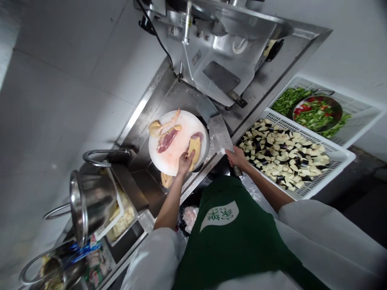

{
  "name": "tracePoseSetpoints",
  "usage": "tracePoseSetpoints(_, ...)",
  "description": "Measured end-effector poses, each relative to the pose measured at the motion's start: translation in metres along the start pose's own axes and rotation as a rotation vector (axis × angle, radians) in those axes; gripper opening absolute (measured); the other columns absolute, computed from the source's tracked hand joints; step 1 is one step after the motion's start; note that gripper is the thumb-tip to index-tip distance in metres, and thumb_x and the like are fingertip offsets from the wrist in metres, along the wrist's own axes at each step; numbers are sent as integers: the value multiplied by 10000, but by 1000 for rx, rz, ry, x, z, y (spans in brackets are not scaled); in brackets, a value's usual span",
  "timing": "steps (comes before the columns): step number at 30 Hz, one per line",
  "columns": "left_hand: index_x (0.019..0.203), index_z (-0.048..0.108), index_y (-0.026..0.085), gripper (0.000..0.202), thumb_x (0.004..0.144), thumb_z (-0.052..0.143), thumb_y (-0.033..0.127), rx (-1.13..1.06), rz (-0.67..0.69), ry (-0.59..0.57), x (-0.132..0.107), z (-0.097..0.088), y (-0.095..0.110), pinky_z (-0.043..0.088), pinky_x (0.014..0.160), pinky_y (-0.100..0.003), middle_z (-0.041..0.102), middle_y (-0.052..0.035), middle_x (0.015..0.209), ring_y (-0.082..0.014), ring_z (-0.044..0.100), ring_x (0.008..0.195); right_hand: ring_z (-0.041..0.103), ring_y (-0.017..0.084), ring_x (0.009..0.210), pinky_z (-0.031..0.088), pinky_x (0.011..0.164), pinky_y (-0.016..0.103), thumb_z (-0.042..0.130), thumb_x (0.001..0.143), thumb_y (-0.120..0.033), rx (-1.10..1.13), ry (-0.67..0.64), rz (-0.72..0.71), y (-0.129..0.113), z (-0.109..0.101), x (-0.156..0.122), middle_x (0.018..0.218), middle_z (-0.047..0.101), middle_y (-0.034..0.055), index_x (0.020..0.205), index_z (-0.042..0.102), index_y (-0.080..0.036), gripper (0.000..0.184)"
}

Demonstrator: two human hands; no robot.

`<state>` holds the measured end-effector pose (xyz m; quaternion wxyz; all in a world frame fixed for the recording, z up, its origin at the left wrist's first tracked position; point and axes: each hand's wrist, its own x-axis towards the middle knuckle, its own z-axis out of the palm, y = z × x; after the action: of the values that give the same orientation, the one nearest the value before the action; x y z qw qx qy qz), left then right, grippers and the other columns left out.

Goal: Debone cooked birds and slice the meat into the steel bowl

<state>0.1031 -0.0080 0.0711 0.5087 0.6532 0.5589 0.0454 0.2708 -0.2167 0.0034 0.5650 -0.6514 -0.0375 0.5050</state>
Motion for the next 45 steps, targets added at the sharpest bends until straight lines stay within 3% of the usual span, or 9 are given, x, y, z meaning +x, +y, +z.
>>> tracePoseSetpoints(3, 1113, 670, 151, 384, 851, 717, 428, 382, 36, 87, -16, -25, -36, 555, 760, -342, 703, -81, 818, -235, 706, 789, 350, 81, 343, 325, 325, 207, 638, 880, -594, 57, -24, 1, 0, 8, 11, 468, 358, -127, 921, 437, -254, 398)
tracePoseSetpoints(5, 1219, 653, 150, 387, 924, 610, 396, 570, 115, 214, -22, -42, -45, 546, 920, -417, 722, -152, 999, -291, 708, 994, 348, 80, 334, 325, 321, 204, 640, 879, -618, 46, -63, -15, -1, 14, 22, 458, 347, -130, 908, 441, -256, 414)
tracePoseSetpoints(9, 1561, 347, 78, 608, 1041, 319, 392, 596, 439, 435, -2, -31, -20, 320, 1227, -461, 399, -234, 1582, -288, 376, 1494, 369, 80, 329, 336, 312, 202, 663, 861, -644, 23, -90, -98, -13, 35, 52, 464, 378, -124, 893, 449, -255, 445)
tracePoseSetpoints(12, 1644, 110, 95, 678, 1054, 224, 408, 635, 541, 326, 30, 13, 7, 141, 1286, -521, 133, -166, 1708, -269, 92, 1594, 383, 80, 333, 333, 307, 199, 667, 871, -623, 12, -64, -141, -23, 53, 75, 475, 408, -113, 885, 471, -248, 424)
tracePoseSetpoints(17, 1660, 60, 178, 726, 1040, 281, 484, 825, 573, 71, 59, 58, 16, 24, 1273, -598, 83, -91, 1720, -267, -8, 1596, 409, 81, 331, 317, 307, 190, 662, 895, -592, -62, -68, -171, -27, 65, 96, 476, 422, -105, 859, 484, -245, 392)
tracePoseSetpoints(22, 1660, 47, 166, 732, 1044, 279, 486, 860, 577, 72, 59, 55, 14, 5, 1268, -605, 70, -107, 1718, -269, -11, 1595, 410, 85, 326, 314, 313, 195, 633, 920, -584, -131, -77, -139, -25, 59, 81, 460, 411, -109, 851, 454, -248, 387)
tracePoseSetpoints(29, 1655, 59, 129, 742, 1043, 279, 486, 890, 606, 115, 60, 58, 14, -17, 1262, -613, 47, -129, 1714, -283, -16, 1596, 454, 113, 323, 320, 320, 216, 565, 952, -558, -369, -177, -5, 0, 22, 11, 471, 464, -79, 870, 459, -237, 348)
tracePoseSetpoints(38, 1649, 108, 107, 759, 1034, 292, 510, 947, 603, 66, 56, 48, 11, 22, 1262, -623, 55, -140, 1712, -298, 19, 1595, 498, 135, 345, 368, 377, 239, 506, 981, -495, -475, -198, -180, -32, 65, 75, 483, 508, -53, 906, 545, -206, 301)
tracePoseSetpoints(45, 1647, 109, 95, 771, 1030, 292, 519, 945, 621, 71, 55, 49, 12, -10, 1258, -630, 67, -146, 1711, -308, 15, 1595, 457, 135, 305, 321, 318, 230, 548, 954, -486, -584, -416, 2, -21, 1, 47, 413, 445, -76, 840, 505, -234, 280)
